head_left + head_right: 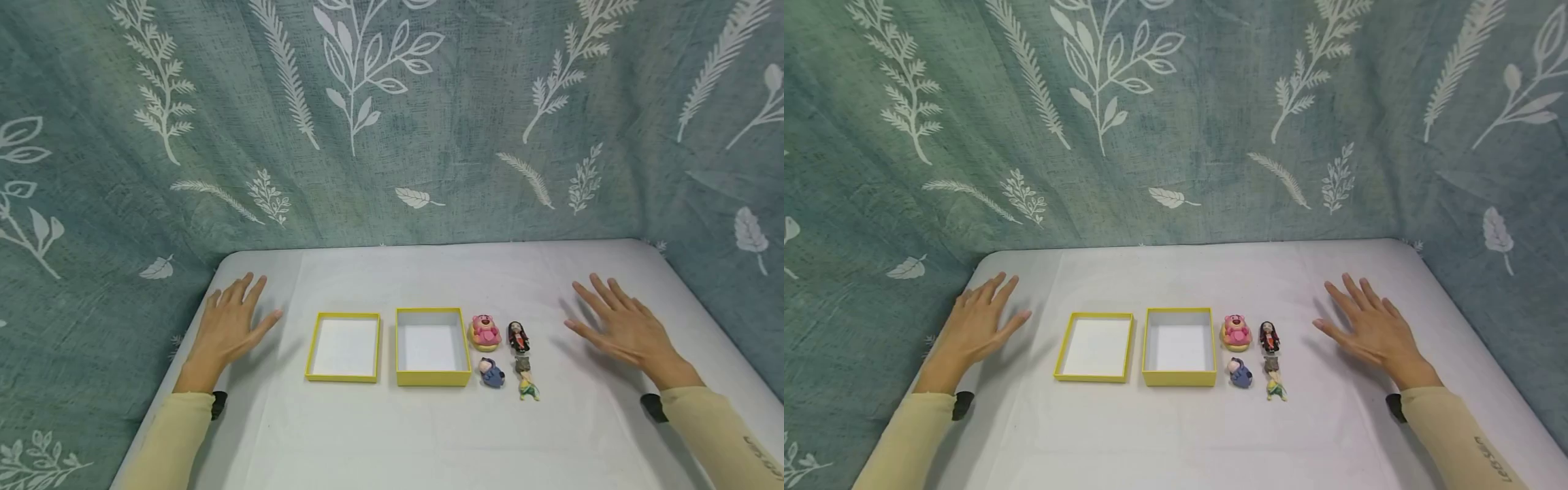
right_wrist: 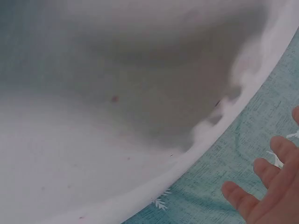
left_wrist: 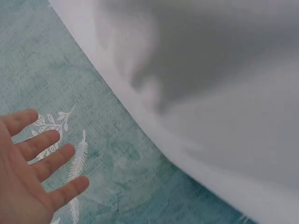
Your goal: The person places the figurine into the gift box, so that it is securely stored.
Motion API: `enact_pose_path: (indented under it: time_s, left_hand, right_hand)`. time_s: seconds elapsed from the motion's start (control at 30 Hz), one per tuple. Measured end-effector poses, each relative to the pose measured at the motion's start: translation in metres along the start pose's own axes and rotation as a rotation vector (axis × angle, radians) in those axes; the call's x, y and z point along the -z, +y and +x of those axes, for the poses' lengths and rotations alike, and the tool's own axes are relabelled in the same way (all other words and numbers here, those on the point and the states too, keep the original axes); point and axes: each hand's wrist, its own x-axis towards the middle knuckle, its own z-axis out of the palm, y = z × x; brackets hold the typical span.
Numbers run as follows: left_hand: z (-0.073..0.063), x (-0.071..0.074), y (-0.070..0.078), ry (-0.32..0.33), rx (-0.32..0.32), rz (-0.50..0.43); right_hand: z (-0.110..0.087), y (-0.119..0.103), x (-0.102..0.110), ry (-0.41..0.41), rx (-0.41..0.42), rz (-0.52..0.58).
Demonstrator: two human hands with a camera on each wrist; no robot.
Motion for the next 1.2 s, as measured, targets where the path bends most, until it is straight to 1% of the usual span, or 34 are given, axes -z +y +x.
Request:
enact_pose_path:
  time_s: [0.1,0.2,0.37,0.5,0.63,0.73,0.9,1.03,1.2]
  left_hand:
    - [0.000,-0.001,0.002,0.041,-0.006,-0.030]
    - [-0.001,-0.003,0.005,0.068,-0.009,-0.075]
    - [0.000,-0.007,0.013,0.077,-0.030,-0.136]
    - [0.001,-0.010,0.024,0.085,-0.053,-0.184]
    - [0.002,-0.014,0.038,0.105,-0.101,-0.242]
    - [0.004,-0.016,0.051,0.109,-0.146,-0.277]
    - [0.009,-0.020,0.071,0.080,-0.193,-0.307]
    - [0.012,-0.022,0.090,0.046,-0.210,-0.325]
    - [0.017,-0.022,0.114,0.013,-0.220,-0.376]
  right_hand:
    - [0.001,-0.005,0.002,-0.010,0.005,0.020]
    - [0.002,-0.011,0.003,-0.026,0.011,0.051]
    - [0.004,-0.023,0.005,-0.048,0.020,0.088]
    - [0.007,-0.033,0.007,-0.047,0.047,0.095]
    - [0.011,-0.045,0.009,-0.038,0.090,0.101]
    - [0.014,-0.054,0.008,-0.014,0.131,0.106]
    - [0.023,-0.066,0.006,0.027,0.237,0.151]
    - [0.027,-0.078,0.006,0.005,0.298,0.192]
    - [0.031,-0.095,0.004,-0.040,0.325,0.220]
